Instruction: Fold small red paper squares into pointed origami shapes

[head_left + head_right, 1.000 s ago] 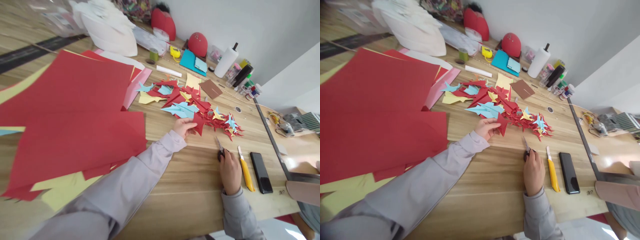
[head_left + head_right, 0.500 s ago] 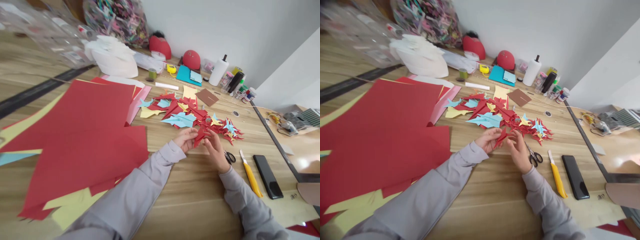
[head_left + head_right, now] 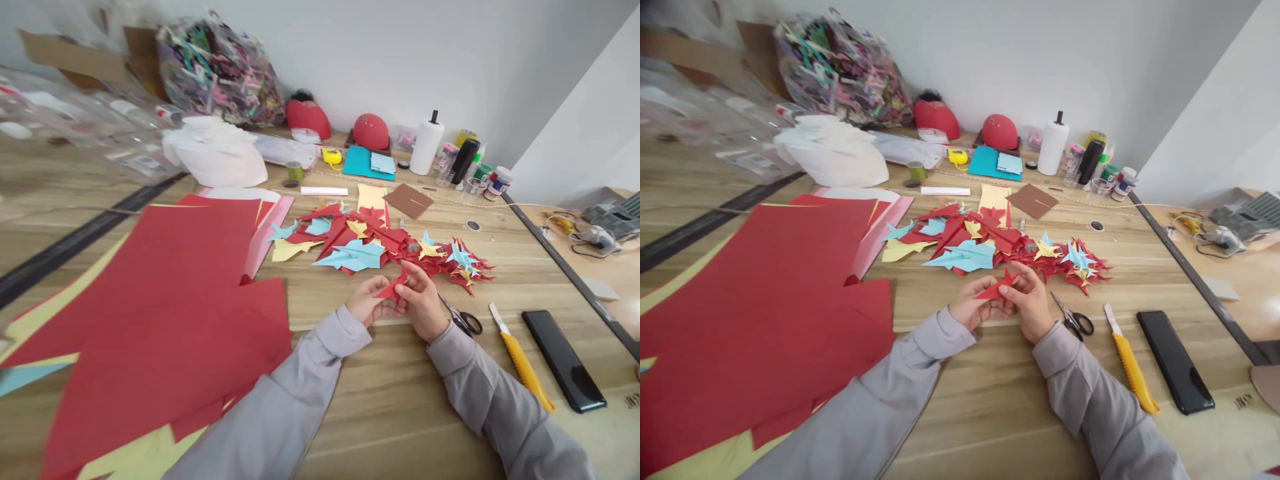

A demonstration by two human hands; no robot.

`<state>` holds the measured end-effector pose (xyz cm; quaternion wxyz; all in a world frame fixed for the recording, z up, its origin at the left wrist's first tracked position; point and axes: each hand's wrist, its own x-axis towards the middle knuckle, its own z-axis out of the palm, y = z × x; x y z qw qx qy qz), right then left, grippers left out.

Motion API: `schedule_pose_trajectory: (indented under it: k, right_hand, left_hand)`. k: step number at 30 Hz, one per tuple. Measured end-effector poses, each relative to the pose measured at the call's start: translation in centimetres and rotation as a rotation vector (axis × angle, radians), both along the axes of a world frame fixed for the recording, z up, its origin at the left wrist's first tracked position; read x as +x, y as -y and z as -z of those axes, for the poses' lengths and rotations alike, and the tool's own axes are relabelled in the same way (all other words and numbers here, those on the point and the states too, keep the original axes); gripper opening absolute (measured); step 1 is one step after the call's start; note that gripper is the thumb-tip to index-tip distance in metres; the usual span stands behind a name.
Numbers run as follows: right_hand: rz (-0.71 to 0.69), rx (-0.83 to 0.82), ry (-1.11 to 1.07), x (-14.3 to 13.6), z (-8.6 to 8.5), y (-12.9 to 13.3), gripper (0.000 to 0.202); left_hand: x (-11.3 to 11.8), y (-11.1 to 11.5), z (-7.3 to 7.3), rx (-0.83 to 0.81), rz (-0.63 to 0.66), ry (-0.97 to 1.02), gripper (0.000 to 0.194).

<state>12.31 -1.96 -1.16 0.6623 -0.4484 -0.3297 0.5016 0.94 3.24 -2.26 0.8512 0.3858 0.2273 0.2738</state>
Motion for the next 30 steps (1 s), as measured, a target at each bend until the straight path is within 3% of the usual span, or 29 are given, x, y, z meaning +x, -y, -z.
schedule_pose_trajectory:
  k: [6,10,14,19,23,27,30]
  right_hand:
    - [0.105,0.0,-0.153,0.4,-0.1,-0.7,0.047]
    - [0.086,-0.021,-0.181,0.7,0.0,-0.8,0.045]
    - [-0.013,-0.031,-0.068,0.9,0.7,-0.8,0.042]
    - [0.017,0.008,-0.056,0.7,1.1,-1.0,0.034]
    - [-0.09,0.02,0.066,0.6,1.0,-1.0,0.026]
    - [-0.059,-0.01,0.097,0.6,1.1,-1.0,0.024]
    - [-0.034,-0.016,0.054,0.7,1.3,-1.1,0.021]
  left_hand:
    - [0.2,1.0,0.1,0.504,-0.308,-0.237,0.029]
    - [-0.3,0.9,-0.2,0.66,-0.479,-0.216,0.04]
    - [-0.8,0.0,-0.5,0.535,-0.327,-0.192,0.029]
    - [-0.9,-0.9,-0.4,0.461,-0.404,-0.258,0.026]
    - [-0.8,-1.0,-0.2,0.458,-0.451,-0.244,0.028]
    - [-0.7,-0.6,0.3,0.611,-0.439,-0.216,0.03]
    - [-0.9,-0.5,0.7,0.92,-0.516,-0.211,0.033]
